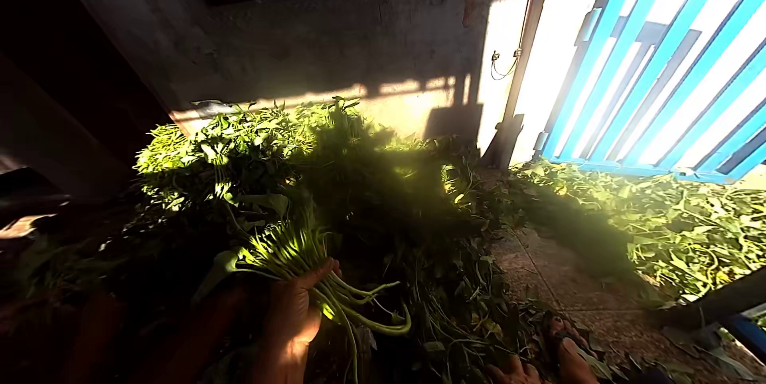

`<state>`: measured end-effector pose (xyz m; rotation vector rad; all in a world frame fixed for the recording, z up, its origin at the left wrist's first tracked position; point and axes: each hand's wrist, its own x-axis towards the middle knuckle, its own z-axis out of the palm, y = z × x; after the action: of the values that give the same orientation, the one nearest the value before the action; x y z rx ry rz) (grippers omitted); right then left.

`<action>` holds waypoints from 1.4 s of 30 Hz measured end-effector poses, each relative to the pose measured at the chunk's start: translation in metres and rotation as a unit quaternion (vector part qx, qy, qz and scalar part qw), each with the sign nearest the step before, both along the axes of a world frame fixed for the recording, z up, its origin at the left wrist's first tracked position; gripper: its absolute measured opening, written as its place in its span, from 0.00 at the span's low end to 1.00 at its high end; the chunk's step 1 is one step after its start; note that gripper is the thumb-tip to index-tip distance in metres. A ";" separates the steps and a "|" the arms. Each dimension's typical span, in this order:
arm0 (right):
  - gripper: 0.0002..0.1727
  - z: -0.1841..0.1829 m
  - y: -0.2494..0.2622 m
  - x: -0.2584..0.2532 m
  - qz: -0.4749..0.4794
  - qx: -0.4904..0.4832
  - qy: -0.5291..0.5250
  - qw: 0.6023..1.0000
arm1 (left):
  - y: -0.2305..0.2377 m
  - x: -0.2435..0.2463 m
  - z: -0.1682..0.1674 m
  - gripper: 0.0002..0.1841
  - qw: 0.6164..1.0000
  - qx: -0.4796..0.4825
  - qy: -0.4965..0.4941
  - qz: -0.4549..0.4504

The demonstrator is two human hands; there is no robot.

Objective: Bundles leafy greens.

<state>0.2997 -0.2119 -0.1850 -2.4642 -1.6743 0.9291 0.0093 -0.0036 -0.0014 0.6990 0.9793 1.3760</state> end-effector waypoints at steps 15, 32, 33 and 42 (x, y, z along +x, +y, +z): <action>0.11 0.152 0.118 -0.104 -0.315 0.229 0.713 0.583 | -0.047 0.041 -0.017 0.32 0.963 0.026 0.097 -0.252; 0.13 0.186 0.128 -0.054 0.155 0.348 0.342 0.859 | -0.050 0.035 -0.009 0.15 0.933 -0.008 0.087 -0.348; 0.13 0.186 0.134 -0.046 0.171 0.324 0.374 0.852 | -0.049 0.034 -0.008 0.14 0.934 -0.023 0.081 -0.348; 0.24 -0.054 0.091 0.013 0.120 -0.185 0.071 0.973 | -0.027 0.022 0.019 0.09 0.999 -0.010 0.040 -0.026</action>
<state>0.3122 -0.1207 -0.2390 -2.3552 -1.9280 1.5366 0.0312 -0.0304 0.0177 0.7628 1.0301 1.2997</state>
